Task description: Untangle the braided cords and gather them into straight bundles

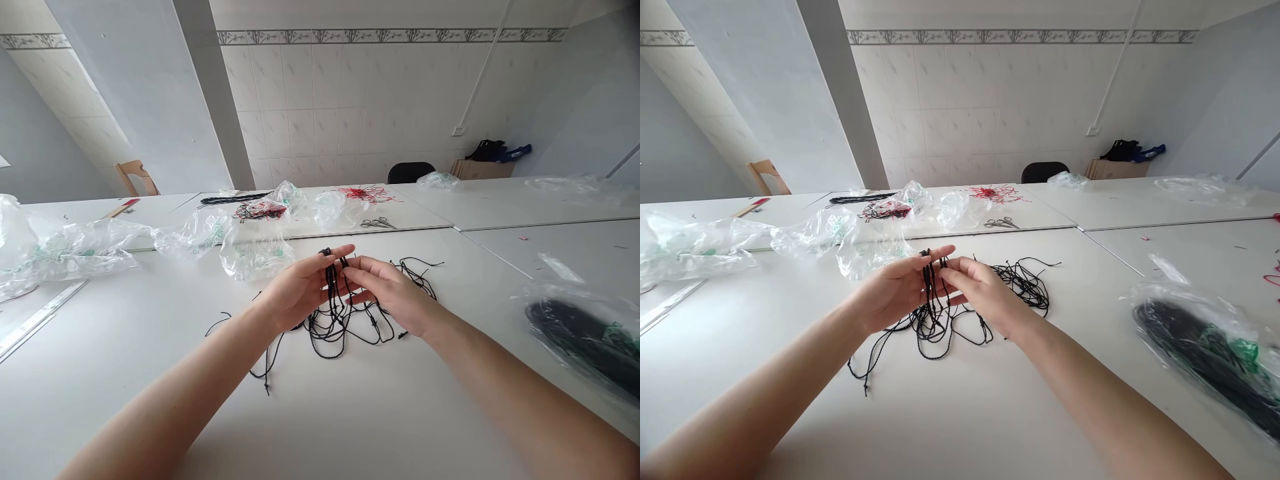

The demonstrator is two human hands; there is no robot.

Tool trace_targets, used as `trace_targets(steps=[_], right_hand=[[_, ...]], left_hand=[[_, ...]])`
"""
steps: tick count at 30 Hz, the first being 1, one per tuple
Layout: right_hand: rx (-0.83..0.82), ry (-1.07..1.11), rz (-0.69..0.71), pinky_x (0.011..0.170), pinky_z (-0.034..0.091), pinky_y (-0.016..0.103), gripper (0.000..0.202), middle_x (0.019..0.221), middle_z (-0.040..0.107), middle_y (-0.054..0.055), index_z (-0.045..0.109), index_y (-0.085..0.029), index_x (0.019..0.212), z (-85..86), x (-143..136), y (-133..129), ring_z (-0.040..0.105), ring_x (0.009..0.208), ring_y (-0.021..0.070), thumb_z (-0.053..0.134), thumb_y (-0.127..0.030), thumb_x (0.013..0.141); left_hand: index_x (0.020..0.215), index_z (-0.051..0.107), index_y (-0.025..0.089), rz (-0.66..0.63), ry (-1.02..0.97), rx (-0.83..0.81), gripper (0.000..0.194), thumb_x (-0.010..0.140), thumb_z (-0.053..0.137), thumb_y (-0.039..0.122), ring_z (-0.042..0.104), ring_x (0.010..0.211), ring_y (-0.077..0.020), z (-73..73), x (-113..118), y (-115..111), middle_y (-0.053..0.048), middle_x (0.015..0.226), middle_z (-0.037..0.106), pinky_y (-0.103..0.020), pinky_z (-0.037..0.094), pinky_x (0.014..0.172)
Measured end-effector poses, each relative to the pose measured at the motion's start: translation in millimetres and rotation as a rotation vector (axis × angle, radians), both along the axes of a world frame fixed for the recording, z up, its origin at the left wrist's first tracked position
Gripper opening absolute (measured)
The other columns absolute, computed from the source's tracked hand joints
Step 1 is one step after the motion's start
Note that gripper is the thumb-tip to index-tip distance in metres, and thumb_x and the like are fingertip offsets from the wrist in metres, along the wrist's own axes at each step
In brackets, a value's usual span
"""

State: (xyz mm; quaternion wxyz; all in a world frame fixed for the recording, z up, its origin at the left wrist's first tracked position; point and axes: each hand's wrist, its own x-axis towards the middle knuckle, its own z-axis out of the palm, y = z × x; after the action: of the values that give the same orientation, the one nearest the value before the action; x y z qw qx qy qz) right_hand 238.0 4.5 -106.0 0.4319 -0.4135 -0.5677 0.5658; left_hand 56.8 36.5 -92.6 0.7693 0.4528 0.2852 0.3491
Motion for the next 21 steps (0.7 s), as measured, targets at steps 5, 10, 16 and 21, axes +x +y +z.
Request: trace_targets(steps=[5,10,16,21], right_hand=[[-0.055,0.073,0.048,0.071,0.049,0.030,0.025,0.097,0.063,0.002,0.069,-0.021,0.101,-4.2,-4.5,-0.7,0.058,0.085,0.0146,0.065,-0.045,0.093],[-0.022,0.056,0.026,0.061,0.039,0.027,0.019,0.091,0.057,0.000,0.070,-0.021,0.098,-5.4,-4.8,-0.3,0.049,0.076,0.0113,0.068,-0.039,0.090],[-0.086,0.136,0.005,0.060,0.036,0.027,0.020,0.087,0.056,0.001,0.066,-0.020,0.091,-4.4,-4.9,0.4,0.050,0.080,0.0132,0.065,-0.040,0.092],[-0.077,0.100,0.007,0.057,0.030,0.026,0.029,0.078,0.048,-0.003,0.062,-0.020,0.088,-4.0,-4.7,-1.4,0.044,0.071,0.0111,0.073,-0.047,0.086]], left_hand=[[0.133,0.068,0.022,-0.034,0.045,0.039,0.041,0.096,0.055,0.032,0.061,0.088,-0.0218,-0.2,-1.1,-0.6,-0.010,0.110,0.064,-0.041,0.044,0.092],[0.133,0.068,0.022,-0.061,0.055,0.063,0.041,0.096,0.053,0.033,0.059,0.081,-0.0200,1.8,-1.9,-0.1,-0.009,0.100,0.062,-0.041,0.041,0.090],[0.131,0.068,0.017,-0.066,0.000,0.046,0.040,0.097,0.052,0.029,0.061,0.084,-0.0207,0.7,-1.4,1.7,-0.010,0.099,0.063,-0.040,0.043,0.091],[0.131,0.068,0.016,-0.069,-0.015,0.051,0.039,0.098,0.051,0.028,0.064,0.084,-0.0220,-0.4,-0.6,0.6,-0.009,0.097,0.064,-0.044,0.043,0.097]])
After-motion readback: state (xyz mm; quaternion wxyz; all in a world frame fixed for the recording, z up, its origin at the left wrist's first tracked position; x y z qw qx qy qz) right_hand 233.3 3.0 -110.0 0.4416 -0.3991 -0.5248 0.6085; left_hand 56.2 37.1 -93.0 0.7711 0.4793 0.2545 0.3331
